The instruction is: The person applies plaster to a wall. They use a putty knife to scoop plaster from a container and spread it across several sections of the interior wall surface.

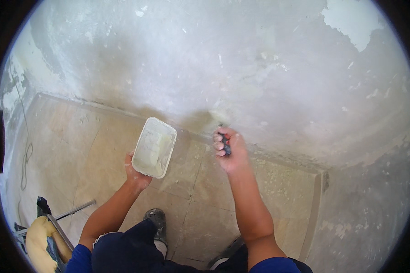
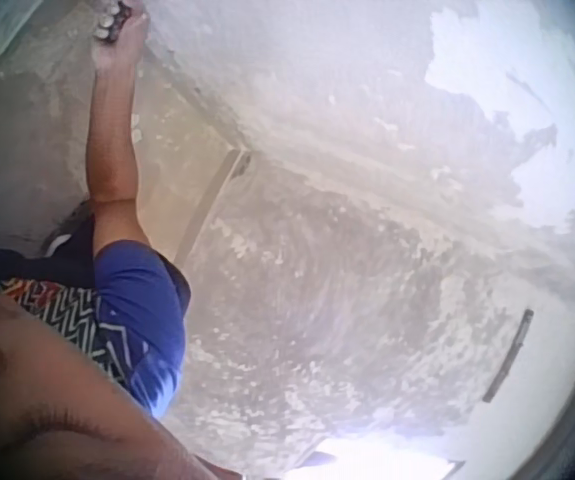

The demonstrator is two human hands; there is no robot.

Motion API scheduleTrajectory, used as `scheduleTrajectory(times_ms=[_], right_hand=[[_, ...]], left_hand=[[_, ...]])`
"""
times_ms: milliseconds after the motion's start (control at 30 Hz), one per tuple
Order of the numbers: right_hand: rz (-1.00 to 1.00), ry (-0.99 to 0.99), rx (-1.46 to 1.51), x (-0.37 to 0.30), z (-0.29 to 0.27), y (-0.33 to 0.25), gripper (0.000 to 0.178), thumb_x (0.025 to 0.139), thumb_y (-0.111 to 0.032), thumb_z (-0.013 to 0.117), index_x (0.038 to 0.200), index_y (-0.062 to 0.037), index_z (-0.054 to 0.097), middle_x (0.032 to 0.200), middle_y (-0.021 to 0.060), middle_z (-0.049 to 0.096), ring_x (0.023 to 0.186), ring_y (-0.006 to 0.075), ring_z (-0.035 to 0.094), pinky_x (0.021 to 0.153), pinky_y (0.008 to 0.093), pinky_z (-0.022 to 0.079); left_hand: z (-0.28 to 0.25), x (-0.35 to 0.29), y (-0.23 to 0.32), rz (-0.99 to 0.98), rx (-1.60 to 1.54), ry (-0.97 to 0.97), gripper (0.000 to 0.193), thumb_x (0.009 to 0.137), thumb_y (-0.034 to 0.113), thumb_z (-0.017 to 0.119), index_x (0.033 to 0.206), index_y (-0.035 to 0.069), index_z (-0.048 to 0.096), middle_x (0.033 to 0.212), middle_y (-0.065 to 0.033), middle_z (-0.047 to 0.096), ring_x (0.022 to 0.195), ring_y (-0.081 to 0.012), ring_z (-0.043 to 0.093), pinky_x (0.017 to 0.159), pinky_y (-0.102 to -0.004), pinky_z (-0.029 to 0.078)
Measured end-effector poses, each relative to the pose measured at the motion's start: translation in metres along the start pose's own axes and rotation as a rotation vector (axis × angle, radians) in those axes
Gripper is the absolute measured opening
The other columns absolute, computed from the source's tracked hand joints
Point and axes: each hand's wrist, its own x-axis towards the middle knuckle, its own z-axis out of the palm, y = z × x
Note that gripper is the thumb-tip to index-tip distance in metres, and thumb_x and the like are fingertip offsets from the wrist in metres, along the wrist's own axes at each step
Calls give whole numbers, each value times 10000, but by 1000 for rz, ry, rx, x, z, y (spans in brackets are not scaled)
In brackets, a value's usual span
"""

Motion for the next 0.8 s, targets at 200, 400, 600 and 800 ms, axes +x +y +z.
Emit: scheduleTrajectory(times_ms=[200,400,600,800], right_hand=[[-151,-171,51,-64,49,-55,113,980,-121,556,923,-27,527,671,9,511,421,80,454,299,199,322],[-338,-402,104,-131,90,-75,132,1002,-125,504,973,2,530,655,44,496,383,96,441,256,209,331],[-656,-107,-370,-182,128,-113,233,1016,-142,488,1160,23,567,709,41,531,488,122,490,424,255,393],[-903,4,-632,-185,93,-161,270,1020,-175,539,1212,-9,631,757,5,545,591,85,474,538,270,407]], left_hand=[[-2,5,-5,15,-18,-21,572,957,451,399,1364,101,596,1356,-71,636,1232,-300,610,1077,-485,476],[10,2,-11,9,-2,1,630,934,501,407,1411,121,563,1382,-81,609,1259,-304,584,1081,-478,460],[76,-9,12,71,36,-168,587,954,477,385,1386,130,579,1348,-55,632,1212,-290,620,1044,-476,508],[210,-39,43,203,200,-343,537,1011,457,402,1398,121,564,1349,-60,628,1218,-272,622,1022,-484,534]])
